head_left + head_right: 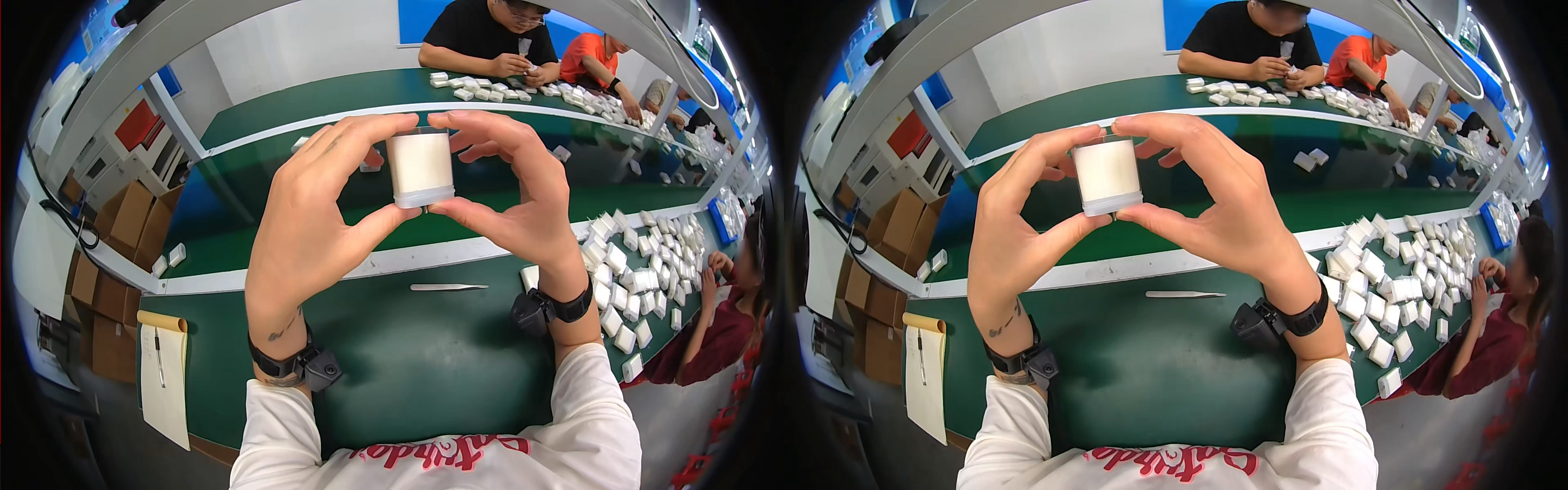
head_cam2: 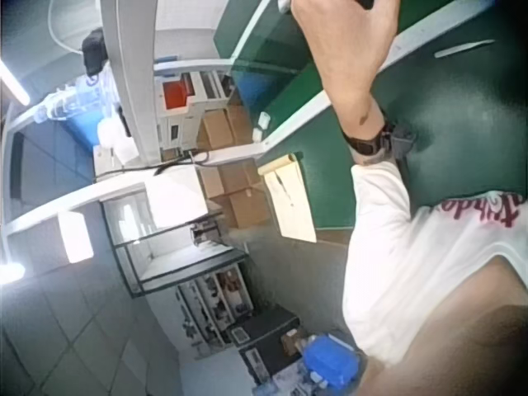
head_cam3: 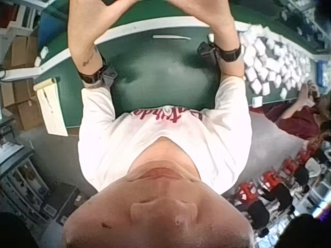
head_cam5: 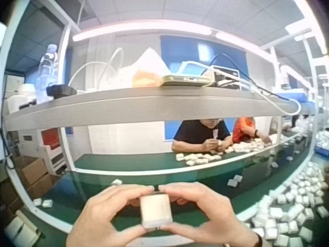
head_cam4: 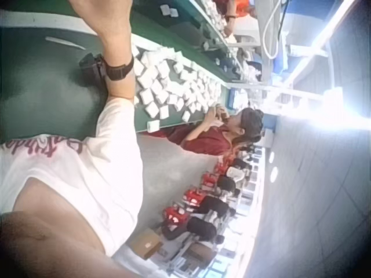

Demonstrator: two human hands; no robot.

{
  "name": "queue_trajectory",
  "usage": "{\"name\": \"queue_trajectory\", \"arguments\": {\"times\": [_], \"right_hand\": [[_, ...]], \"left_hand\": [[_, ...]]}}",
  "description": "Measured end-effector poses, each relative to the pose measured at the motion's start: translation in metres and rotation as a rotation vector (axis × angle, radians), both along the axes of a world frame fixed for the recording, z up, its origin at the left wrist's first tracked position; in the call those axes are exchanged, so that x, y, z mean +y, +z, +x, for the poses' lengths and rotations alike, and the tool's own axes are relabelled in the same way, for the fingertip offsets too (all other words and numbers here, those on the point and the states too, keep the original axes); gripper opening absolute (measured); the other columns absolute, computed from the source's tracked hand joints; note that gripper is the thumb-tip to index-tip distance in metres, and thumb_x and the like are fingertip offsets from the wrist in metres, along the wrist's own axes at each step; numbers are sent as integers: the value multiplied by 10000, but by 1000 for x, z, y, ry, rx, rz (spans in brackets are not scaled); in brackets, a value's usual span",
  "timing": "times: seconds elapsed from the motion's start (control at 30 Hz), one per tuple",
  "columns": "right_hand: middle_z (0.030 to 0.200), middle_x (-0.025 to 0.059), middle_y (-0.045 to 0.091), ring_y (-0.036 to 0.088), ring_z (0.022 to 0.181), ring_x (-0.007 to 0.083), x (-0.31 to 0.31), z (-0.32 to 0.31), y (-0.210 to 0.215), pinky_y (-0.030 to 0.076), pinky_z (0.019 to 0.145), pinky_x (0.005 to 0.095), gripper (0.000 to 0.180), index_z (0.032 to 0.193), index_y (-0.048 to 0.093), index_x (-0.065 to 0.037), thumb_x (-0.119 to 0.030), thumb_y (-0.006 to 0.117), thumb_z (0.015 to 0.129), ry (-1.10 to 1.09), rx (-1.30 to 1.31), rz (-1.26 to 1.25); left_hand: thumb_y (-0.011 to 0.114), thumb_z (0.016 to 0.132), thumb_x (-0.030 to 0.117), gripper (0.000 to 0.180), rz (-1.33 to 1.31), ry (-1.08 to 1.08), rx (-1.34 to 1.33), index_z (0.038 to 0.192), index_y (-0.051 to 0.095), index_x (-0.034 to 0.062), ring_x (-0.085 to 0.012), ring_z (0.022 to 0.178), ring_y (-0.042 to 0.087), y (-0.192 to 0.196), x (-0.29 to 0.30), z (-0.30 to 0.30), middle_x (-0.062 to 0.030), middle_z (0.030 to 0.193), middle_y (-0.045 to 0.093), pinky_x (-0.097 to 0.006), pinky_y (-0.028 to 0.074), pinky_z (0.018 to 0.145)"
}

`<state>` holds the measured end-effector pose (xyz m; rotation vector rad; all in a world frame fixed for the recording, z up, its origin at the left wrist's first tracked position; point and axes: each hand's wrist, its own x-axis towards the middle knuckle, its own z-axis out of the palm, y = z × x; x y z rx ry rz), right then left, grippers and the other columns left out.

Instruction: Manually assembling and inspecting small plastic components on a production line.

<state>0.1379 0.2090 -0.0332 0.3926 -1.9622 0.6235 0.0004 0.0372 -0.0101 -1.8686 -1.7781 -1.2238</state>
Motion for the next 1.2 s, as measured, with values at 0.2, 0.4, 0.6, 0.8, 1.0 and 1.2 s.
{"name": "queue_trajectory", "arguments": {"times": [0.2,0.4,0.6,0.8,1.0,1.2], "right_hand": [[1204,81,658,652,979,226,-2,-1,0,546,775,310,604,1227,610,-56,-70,855,674,-40,64,49],[1107,117,695,672,978,279,-3,6,1,549,833,342,566,1158,637,6,-77,868,648,9,139,58],[1172,236,662,635,1124,330,6,10,4,531,936,414,615,1198,562,21,-34,875,671,43,136,218],[1102,157,703,676,964,316,4,2,4,551,825,370,537,1101,630,-4,-101,880,636,14,281,242],[1160,163,689,657,1064,328,-3,1,5,531,880,394,632,1191,589,-15,-136,884,645,145,247,109],[1258,277,597,599,1177,360,10,2,4,514,986,440,755,1276,489,1,-107,893,647,121,163,278]], "left_hand": [[833,630,73,634,76,-69,-41,1236,646,66,-203,980,638,3,-3,5,-76,1178,678,-316,494,830],[855,608,85,591,110,-113,-6,1168,677,24,-223,1012,650,3,-5,5,-119,1175,692,-309,509,827],[853,602,65,587,144,-128,29,1158,675,2,-216,976,652,1,-3,7,-138,1171,692,-306,514,813],[843,605,45,589,159,-121,-25,1164,665,-13,-201,906,635,0,-4,8,-137,1169,690,-306,511,808],[830,630,59,614,145,-147,-17,1205,636,-33,-202,941,644,4,-8,10,-137,1190,684,-305,506,837],[832,638,76,633,148,-137,-23,1227,625,-29,-200,971,652,0,-2,9,-130,1190,687,-311,504,854]]}}
